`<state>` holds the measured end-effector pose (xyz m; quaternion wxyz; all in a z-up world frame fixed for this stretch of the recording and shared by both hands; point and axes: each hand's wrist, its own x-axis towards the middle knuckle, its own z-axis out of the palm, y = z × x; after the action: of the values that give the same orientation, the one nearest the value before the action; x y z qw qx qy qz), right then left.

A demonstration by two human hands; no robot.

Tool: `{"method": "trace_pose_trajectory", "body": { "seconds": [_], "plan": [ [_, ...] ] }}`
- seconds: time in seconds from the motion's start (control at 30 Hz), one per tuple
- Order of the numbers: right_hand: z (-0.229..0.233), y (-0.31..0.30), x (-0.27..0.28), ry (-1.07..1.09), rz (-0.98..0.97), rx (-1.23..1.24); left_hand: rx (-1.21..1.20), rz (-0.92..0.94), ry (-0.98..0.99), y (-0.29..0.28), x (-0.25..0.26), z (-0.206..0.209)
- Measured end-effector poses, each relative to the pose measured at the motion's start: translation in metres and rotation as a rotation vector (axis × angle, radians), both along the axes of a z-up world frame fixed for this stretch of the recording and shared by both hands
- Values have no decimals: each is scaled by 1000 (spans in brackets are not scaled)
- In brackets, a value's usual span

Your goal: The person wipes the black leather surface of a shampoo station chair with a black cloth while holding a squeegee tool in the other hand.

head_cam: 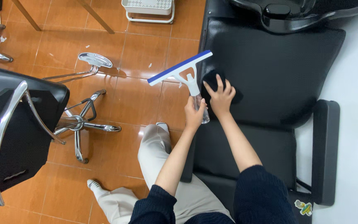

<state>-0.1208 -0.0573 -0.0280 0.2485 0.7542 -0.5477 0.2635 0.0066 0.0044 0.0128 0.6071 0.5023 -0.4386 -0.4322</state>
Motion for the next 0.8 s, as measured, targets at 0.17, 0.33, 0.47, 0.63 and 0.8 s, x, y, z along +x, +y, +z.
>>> {"method": "trace_pose_trajectory", "body": {
  "seconds": [0.17,0.33,0.47,0.63,0.8],
  "plan": [
    [-21,53,-15,24,-86,27,-18,19,-10,1,0,0],
    [-29,58,-11,59,-136,11,-44,39,36,0,-1,-1],
    [-13,31,-9,109,-125,-14,-47,38,22,-2,-1,-2],
    [15,-13,7,73,-106,89,12,23,35,0,-1,-9],
    [39,-58,25,-152,-101,184,-52,41,37,-1,0,-10]
  ]
}}
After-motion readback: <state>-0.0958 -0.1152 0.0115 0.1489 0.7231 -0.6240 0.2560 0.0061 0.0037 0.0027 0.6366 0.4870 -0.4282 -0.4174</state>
